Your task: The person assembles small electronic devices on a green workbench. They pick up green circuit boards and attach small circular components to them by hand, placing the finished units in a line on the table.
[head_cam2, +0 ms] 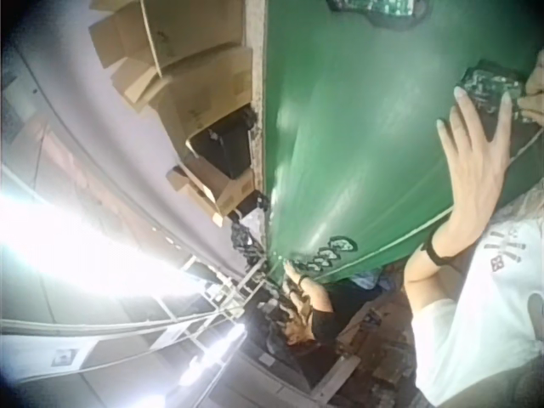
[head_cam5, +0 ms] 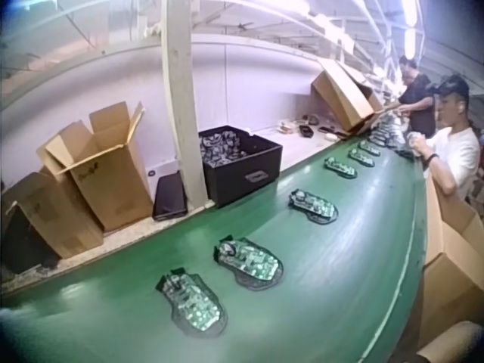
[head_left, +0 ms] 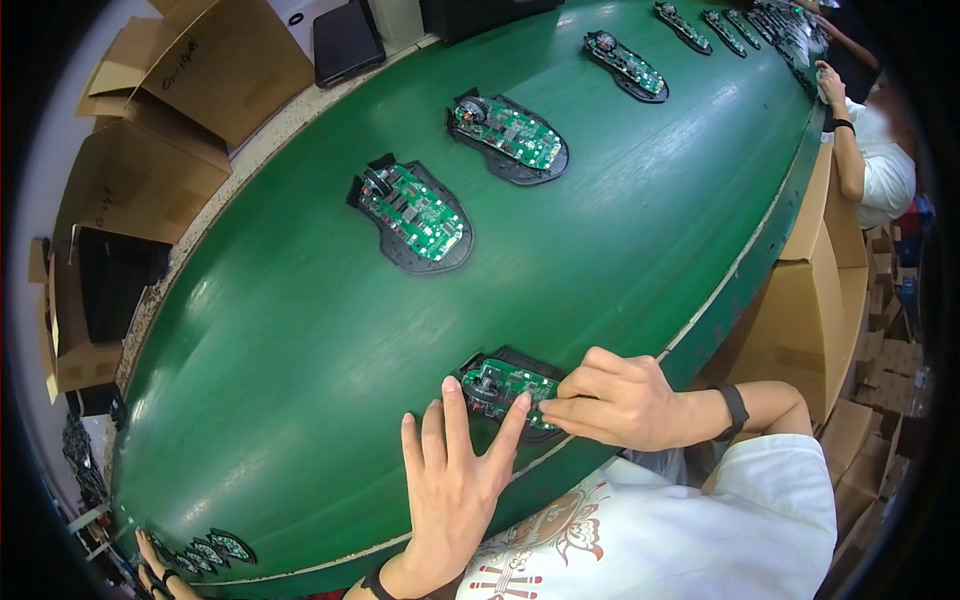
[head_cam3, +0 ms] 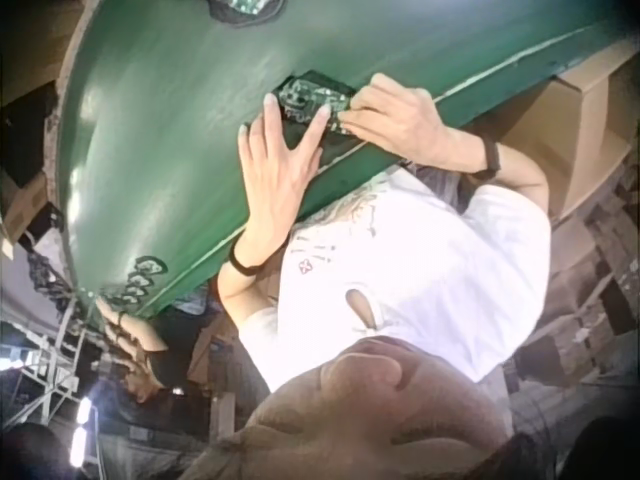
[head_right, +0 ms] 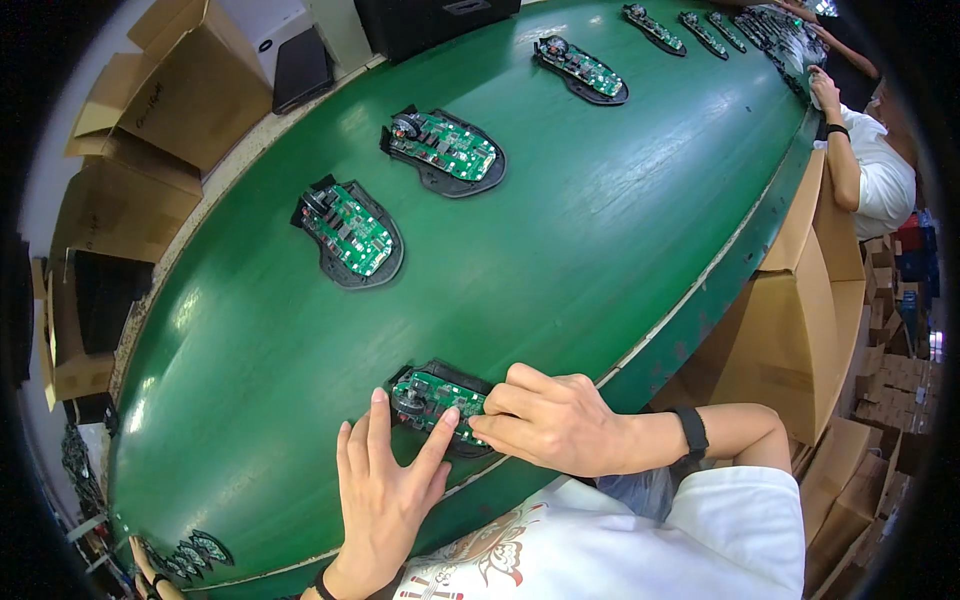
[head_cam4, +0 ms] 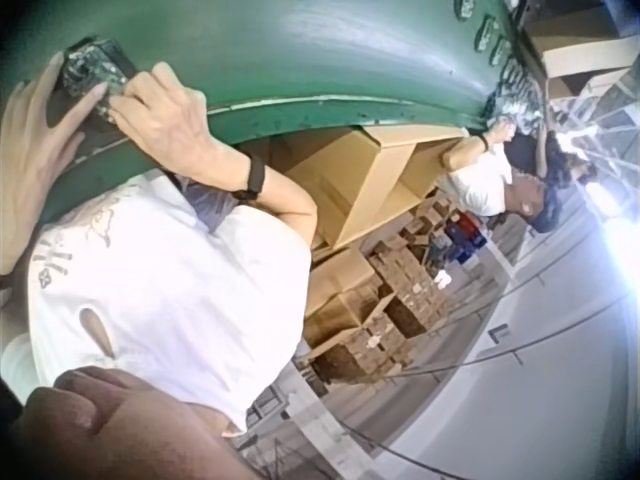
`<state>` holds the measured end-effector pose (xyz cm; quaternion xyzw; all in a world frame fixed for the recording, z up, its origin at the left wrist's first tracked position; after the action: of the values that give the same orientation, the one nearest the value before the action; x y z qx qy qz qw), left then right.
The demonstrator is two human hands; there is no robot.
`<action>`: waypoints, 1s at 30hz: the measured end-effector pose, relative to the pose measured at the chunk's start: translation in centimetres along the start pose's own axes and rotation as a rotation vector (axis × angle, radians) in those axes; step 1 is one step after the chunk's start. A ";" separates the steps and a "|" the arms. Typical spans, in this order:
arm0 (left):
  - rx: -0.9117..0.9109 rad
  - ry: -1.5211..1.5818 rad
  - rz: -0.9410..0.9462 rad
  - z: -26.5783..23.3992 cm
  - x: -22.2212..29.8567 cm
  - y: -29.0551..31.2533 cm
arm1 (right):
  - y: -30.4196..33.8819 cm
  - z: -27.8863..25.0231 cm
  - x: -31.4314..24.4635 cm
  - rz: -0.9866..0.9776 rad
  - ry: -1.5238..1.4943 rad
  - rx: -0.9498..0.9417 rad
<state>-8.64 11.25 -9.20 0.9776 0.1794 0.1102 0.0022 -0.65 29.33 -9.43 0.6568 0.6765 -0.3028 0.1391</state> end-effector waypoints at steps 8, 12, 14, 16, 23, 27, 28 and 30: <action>0.014 -0.010 0.014 0.0 -0.1 0.2 | -0.5 0.4 0.0 -0.041 -0.045 -0.015; 0.020 -0.010 0.024 0.1 -0.2 -0.1 | -0.4 0.2 0.3 -0.042 -0.023 -0.021; 0.019 -0.010 0.025 0.1 -0.2 0.0 | -0.4 -0.3 0.5 -0.016 -0.047 -0.021; 0.014 -0.015 0.025 0.1 -0.2 -0.1 | -0.9 -1.4 1.0 0.032 -0.107 -0.009; 0.010 -0.021 0.031 0.1 -0.3 -0.6 | 0.3 -1.7 3.0 0.142 -0.087 0.147; 0.019 -0.049 0.059 -1.1 -1.0 -0.7 | 0.4 -1.7 2.8 0.125 -0.039 0.182; 0.019 -0.069 0.078 -1.5 -1.4 -0.4 | 0.5 -1.4 2.4 0.118 -0.034 0.187; 0.012 -0.120 0.113 -2.3 -2.5 -0.1 | 1.2 -1.1 1.6 0.101 0.027 0.179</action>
<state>-11.49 10.38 -7.52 0.9910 0.1242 0.0502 0.0007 0.58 31.24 -9.78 0.7038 0.6146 -0.3458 0.0857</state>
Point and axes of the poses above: each hand's wrist, its own y-axis away from the middle knuckle, its own z-axis out of the palm, x = y × z, the point moved 3 cm from there along -y, towards the middle knuckle, and after that the axes turned 7 degrees about z, right-handed, at the moved point
